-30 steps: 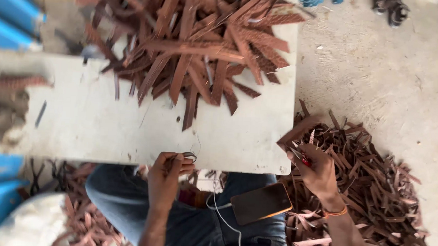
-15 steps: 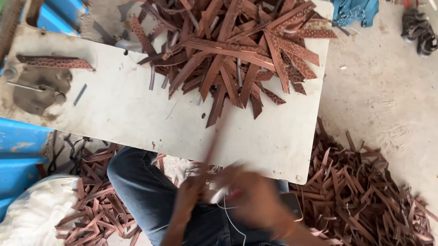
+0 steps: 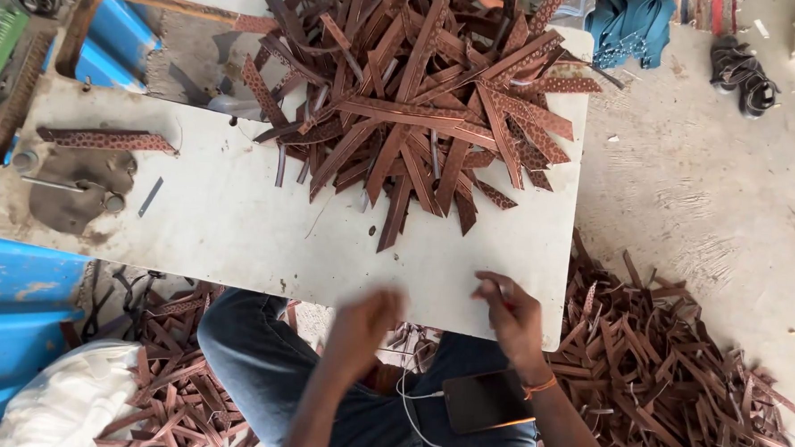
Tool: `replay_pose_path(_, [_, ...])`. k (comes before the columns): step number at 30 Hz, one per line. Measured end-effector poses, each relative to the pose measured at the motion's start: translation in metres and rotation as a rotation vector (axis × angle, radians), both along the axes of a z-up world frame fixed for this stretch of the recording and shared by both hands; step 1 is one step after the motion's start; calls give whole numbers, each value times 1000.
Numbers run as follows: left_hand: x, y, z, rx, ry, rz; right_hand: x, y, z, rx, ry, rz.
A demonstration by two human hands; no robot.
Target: Trim excess material from patterned leather strips using a small hand blade.
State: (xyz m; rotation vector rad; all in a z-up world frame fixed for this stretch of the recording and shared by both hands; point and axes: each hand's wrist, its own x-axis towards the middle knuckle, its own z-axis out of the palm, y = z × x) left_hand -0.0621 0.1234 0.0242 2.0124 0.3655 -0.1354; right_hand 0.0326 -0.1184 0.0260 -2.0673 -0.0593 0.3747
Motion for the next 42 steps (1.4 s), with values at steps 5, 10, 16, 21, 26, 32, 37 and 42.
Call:
replay_pose_path(5, [156, 62, 18, 635, -539, 226, -4, -3, -11, 335, -28, -100])
replay_pose_path(10, [232, 112, 37, 1162, -705, 82, -1, -6, -12, 308, -40, -117])
replay_pose_path(16, [157, 72, 103, 827, -795, 1, 0, -11, -18, 363, -38, -111])
replay_pose_path(21, [69, -37, 69, 339, -693, 129, 5, -16, -7, 510, -23, -139])
replay_pose_path(26, [55, -81, 15, 585, -669, -418, 16, -44, 30, 471, -64, -476])
replay_pose_path(32, [37, -89, -24, 563, -584, -348, 9, -114, 14, 361, -97, -713])
replay_pose_path(37, [38, -105, -28, 507, -483, -159, 4, -85, 0, -80, -406, -59])
replay_pose_path(42, [45, -114, -28, 552, -555, -146, 11, -24, -13, -545, -344, -11])
